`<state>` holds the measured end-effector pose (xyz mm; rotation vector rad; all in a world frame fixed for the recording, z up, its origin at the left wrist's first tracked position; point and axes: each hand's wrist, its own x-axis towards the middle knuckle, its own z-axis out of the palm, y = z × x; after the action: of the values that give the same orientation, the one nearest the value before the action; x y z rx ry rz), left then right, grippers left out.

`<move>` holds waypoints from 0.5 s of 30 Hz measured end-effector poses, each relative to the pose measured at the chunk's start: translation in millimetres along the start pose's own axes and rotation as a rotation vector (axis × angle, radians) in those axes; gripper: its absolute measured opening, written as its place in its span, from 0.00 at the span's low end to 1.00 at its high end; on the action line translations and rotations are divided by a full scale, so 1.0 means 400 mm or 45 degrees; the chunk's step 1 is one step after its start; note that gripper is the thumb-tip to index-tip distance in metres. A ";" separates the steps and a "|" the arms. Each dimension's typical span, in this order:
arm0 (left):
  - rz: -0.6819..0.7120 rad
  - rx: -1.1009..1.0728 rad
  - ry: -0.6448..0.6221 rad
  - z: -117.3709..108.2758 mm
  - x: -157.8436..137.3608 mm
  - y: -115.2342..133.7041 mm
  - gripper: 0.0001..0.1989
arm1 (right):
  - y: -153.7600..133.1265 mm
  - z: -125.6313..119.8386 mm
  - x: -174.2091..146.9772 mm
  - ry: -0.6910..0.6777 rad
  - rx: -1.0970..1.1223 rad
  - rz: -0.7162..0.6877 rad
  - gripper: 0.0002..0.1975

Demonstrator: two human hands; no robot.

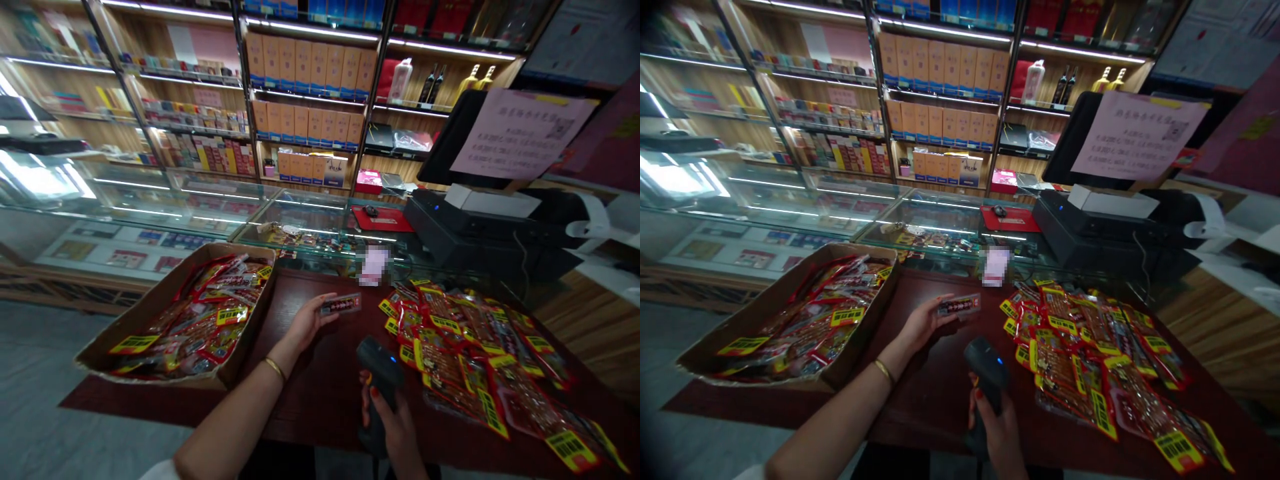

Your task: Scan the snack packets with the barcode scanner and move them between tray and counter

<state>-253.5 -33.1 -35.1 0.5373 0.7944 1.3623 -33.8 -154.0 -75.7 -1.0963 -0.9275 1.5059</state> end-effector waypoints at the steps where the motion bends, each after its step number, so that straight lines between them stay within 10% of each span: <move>1: 0.011 0.012 -0.008 0.000 0.000 0.000 0.15 | 0.001 0.001 0.000 0.013 0.005 0.002 0.29; 15: 0.036 -0.009 0.046 -0.022 -0.006 0.013 0.14 | -0.011 0.044 -0.047 0.098 -0.240 -0.055 0.30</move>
<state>-263.7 -35.6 -36.6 0.5212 0.8138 1.4042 -48.0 -172.1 -62.8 -1.2526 -1.0490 1.3520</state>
